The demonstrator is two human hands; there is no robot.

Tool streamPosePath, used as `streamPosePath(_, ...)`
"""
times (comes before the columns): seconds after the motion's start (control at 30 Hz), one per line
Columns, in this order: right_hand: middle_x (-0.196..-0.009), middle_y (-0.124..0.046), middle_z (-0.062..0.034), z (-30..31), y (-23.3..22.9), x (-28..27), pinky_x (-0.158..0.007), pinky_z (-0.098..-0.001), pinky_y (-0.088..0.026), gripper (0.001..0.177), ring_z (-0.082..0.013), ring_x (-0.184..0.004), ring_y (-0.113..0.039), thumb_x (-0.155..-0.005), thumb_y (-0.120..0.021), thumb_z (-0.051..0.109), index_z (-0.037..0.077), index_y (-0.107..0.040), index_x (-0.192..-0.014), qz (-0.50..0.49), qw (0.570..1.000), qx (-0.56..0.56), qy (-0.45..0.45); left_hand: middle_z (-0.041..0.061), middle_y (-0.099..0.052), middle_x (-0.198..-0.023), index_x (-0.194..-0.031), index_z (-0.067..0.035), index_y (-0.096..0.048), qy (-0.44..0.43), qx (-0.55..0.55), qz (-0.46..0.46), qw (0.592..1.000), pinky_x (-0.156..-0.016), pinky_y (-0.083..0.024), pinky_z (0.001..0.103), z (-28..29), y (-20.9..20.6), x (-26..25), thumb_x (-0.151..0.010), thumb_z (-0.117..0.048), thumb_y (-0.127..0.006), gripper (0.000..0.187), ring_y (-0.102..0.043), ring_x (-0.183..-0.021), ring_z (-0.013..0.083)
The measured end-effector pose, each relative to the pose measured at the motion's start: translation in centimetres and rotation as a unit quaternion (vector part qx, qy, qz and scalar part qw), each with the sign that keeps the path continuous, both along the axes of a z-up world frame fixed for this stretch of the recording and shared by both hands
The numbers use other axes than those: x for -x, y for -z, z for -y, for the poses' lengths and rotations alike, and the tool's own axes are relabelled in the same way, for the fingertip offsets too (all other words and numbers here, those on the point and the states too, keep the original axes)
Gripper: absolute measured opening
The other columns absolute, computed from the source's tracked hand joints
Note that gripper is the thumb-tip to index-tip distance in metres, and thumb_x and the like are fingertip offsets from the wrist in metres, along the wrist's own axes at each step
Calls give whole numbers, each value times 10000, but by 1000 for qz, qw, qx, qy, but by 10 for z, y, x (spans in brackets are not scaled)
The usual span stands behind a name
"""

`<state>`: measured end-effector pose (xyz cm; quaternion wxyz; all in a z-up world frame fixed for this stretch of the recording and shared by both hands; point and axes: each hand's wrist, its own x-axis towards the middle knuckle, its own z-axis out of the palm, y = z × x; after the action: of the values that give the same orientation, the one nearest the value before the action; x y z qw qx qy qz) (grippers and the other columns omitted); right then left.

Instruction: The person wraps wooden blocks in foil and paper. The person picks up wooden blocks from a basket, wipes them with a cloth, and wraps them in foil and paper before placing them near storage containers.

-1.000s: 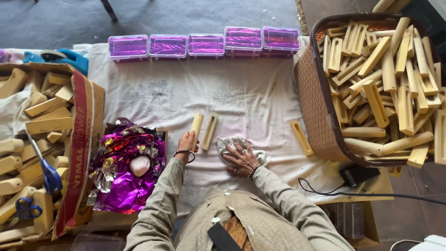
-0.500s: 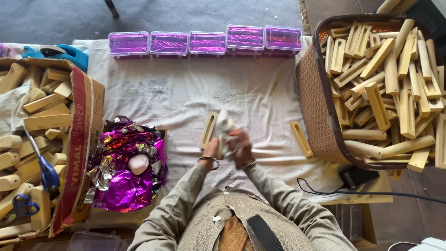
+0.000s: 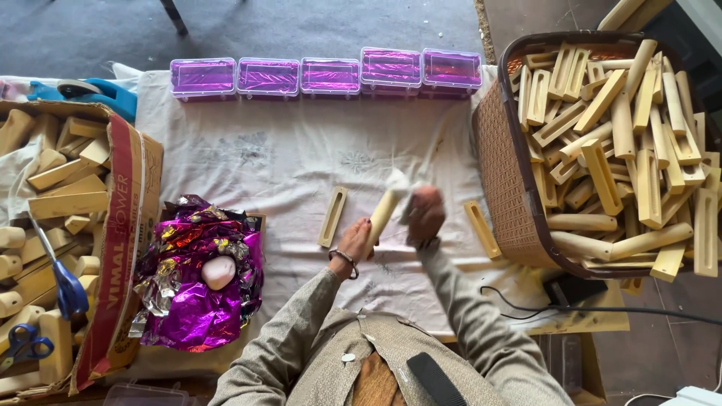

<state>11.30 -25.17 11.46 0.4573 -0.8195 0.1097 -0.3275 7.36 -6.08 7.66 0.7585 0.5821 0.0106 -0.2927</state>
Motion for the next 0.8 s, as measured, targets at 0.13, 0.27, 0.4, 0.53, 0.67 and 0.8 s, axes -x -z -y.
streamPosePath(0.13, -979, -698, -109, -61, -42, 44, -936, -457, -525, 435, -249, -928, -678, -1151, -349, 439, 118, -624, -1049, 178, 948, 94, -248, 48, -680, -859, -1175, -40, -618, -21, -33, 100, 994, -513, -538, 268, 18, 115, -22, -1106, -320, -413, 354, -637, -634, 111)
streamPosePath(0.27, -890, -710, -92, -22, -32, 25, -796, -402, -570, 402, -283, -837, -700, -1115, -481, 411, 129, -637, -875, 93, 956, 236, -149, 95, -652, -739, -1198, -73, -625, 51, -224, 78, 970, -417, -488, 293, -11, -66, 21, -1058, -346, -426, 366, -605, -502, 160)
streamPosePath(0.4, -808, -684, -107, 27, 23, 33, -626, -386, -542, 404, -241, -669, -659, -1046, -500, 414, 80, -685, -911, -39, 977, 199, -71, 83, -628, -806, -1240, -77, -627, 92, -136, 27, 986, -415, -474, 283, -51, -14, 43, -1036, -350, -550, 350, -574, -521, 152)
streamPosePath(0.53, -636, -642, -58, 38, 84, 114, -455, -350, -508, 441, -174, -506, -591, -950, -656, 526, 89, -715, -968, -179, 901, 284, -275, 82, -748, -986, -1219, -143, -655, 69, -337, 166, 924, -648, -597, 363, -106, 70, 95, -843, -334, -821, 454, -701, -763, 173)
streamPosePath(0.67, -696, -651, -53, 23, 52, 203, -430, -333, -515, 474, -154, -539, -593, -823, -756, 540, 99, -704, -987, -174, 857, 357, -329, 52, -763, -954, -1143, -227, -666, 195, -494, 157, 833, -764, -616, 409, -137, 60, 169, -879, -423, -772, 346, -741, -837, 236)
streamPosePath(0.8, -734, -664, -55, 43, 100, 246, -444, -315, -535, 487, -145, -563, -617, -851, -728, 566, 104, -697, -1005, -197, 839, 371, -344, 73, -774, -893, -1092, -201, -690, 162, -462, 205, 848, -742, -589, 423, -154, 54, 209, -831, -414, -813, 358, -740, -826, 254)
